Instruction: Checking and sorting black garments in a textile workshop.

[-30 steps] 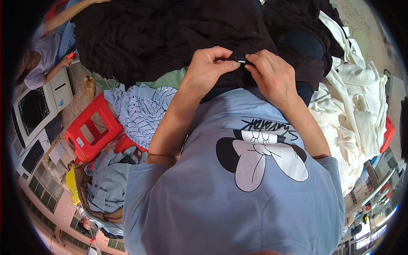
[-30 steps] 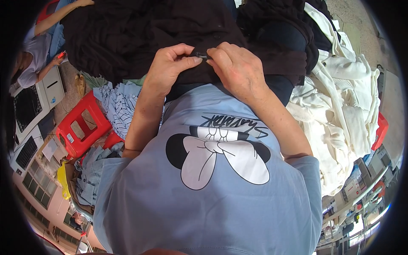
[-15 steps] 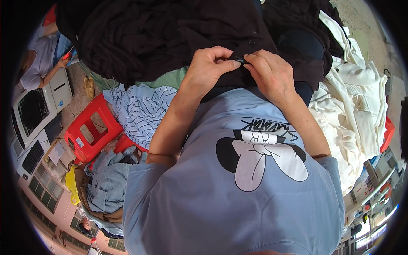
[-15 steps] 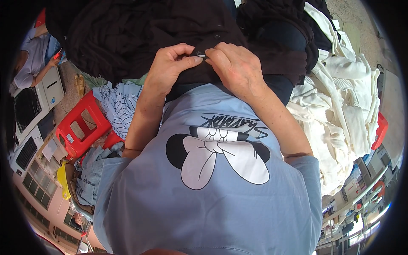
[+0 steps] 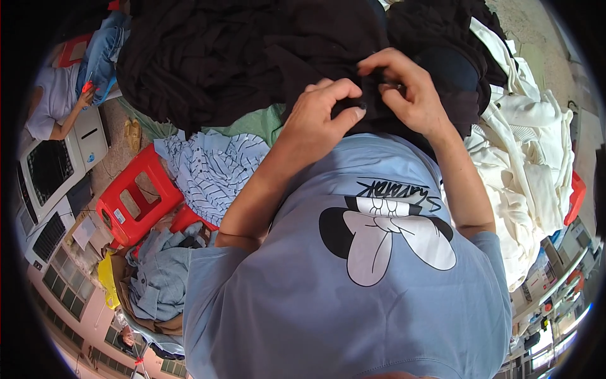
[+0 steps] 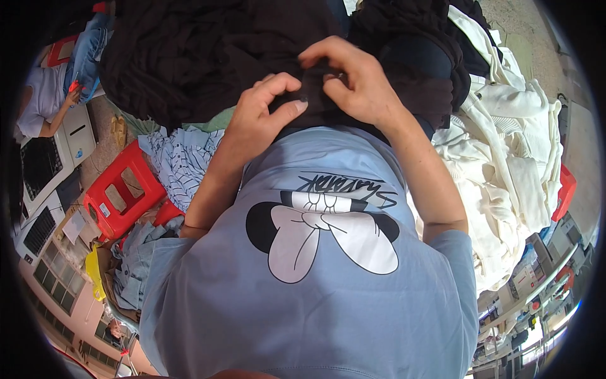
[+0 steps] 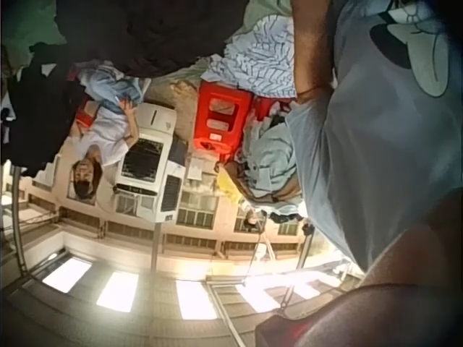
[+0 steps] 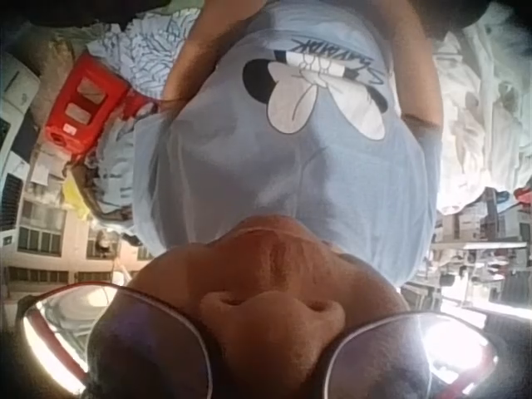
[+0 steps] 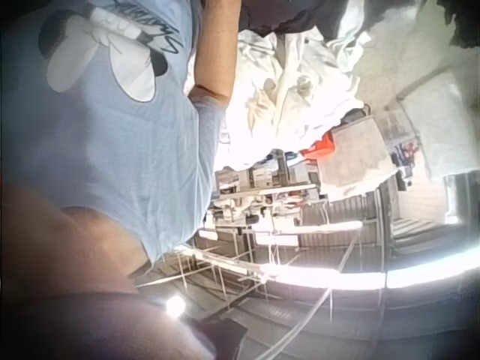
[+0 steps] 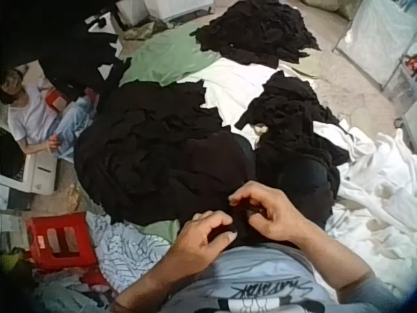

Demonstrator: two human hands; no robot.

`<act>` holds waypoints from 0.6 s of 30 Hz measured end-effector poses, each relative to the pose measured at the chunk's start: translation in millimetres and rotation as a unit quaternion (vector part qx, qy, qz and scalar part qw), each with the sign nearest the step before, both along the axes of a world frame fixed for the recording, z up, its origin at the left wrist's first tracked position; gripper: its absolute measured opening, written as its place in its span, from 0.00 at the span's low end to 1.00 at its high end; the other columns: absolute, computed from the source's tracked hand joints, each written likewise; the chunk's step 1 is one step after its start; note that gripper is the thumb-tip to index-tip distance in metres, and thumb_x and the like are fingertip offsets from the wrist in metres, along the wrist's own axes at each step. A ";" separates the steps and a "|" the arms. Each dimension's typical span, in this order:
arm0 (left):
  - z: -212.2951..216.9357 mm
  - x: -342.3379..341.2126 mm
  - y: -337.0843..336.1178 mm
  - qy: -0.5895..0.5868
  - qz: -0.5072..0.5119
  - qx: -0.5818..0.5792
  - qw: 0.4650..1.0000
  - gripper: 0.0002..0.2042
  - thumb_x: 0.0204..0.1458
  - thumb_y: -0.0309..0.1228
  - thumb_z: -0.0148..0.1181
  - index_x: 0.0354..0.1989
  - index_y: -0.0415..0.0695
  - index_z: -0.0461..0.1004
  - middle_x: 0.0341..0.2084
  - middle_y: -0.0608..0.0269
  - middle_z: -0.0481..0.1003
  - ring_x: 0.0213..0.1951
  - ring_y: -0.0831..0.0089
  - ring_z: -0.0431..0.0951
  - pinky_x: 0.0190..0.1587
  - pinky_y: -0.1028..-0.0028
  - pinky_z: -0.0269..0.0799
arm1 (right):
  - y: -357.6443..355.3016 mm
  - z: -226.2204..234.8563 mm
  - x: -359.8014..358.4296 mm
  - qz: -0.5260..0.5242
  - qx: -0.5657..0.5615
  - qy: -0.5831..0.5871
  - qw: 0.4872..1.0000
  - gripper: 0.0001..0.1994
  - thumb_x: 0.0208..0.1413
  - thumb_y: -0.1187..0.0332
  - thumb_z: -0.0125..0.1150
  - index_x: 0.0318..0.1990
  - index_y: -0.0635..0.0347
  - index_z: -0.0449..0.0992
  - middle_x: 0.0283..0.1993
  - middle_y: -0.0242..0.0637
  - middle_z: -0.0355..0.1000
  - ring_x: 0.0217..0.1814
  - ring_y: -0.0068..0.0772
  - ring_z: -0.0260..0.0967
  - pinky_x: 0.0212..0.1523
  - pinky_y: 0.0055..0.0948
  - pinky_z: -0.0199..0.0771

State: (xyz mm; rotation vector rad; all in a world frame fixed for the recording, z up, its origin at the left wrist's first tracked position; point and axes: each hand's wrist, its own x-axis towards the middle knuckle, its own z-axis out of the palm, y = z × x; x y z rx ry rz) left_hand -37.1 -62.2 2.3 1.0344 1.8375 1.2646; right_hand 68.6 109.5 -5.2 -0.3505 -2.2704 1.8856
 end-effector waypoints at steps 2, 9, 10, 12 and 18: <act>33.1 0.1 2.1 -0.131 -0.039 -0.073 0.988 0.09 0.49 0.27 0.61 0.37 0.37 0.72 0.18 0.61 0.70 0.22 0.76 0.66 0.27 0.74 0.62 | 9.2 -0.9 -12.9 0.146 0.002 -0.004 0.989 0.20 0.37 0.82 0.46 0.42 0.65 0.74 0.36 0.41 0.74 0.40 0.33 0.72 0.41 0.26 0.70; 24.0 -35.6 -20.7 -0.091 -0.022 -0.054 0.994 0.08 0.48 0.23 0.64 0.36 0.39 0.72 0.21 0.79 0.68 0.24 0.91 0.62 0.27 0.86 0.56 | 66.4 -14.3 -32.6 0.137 0.089 -0.131 0.978 0.07 0.48 0.77 0.55 0.36 0.64 0.71 0.31 0.28 0.66 0.34 0.18 0.62 0.38 0.18 0.63; 20.7 -43.8 -22.0 -0.077 -0.001 -0.080 0.994 0.09 0.47 0.24 0.65 0.35 0.38 0.72 0.20 0.74 0.69 0.24 0.88 0.63 0.26 0.83 0.59 | 68.4 -4.6 -31.4 0.111 0.087 -0.168 0.976 0.06 0.51 0.76 0.58 0.36 0.62 0.70 0.30 0.23 0.64 0.32 0.13 0.58 0.34 0.16 0.58; 17.3 -57.8 -22.9 0.037 0.032 -0.175 0.983 0.10 0.43 0.24 0.66 0.33 0.37 0.72 0.19 0.64 0.68 0.22 0.79 0.65 0.26 0.77 0.62 | 69.7 -10.5 -27.9 0.068 0.089 -0.114 0.987 0.05 0.51 0.77 0.58 0.36 0.62 0.70 0.30 0.23 0.64 0.32 0.13 0.58 0.34 0.16 0.58; 17.4 -57.9 -25.0 0.398 0.187 0.067 0.896 0.09 0.33 0.15 0.56 0.21 0.41 0.64 0.22 0.59 0.65 0.25 0.62 0.69 0.28 0.68 0.64 | 49.4 -14.7 -6.0 -0.102 0.166 0.102 0.976 0.11 0.45 0.85 0.59 0.33 0.61 0.67 0.35 0.33 0.71 0.33 0.22 0.68 0.35 0.19 0.67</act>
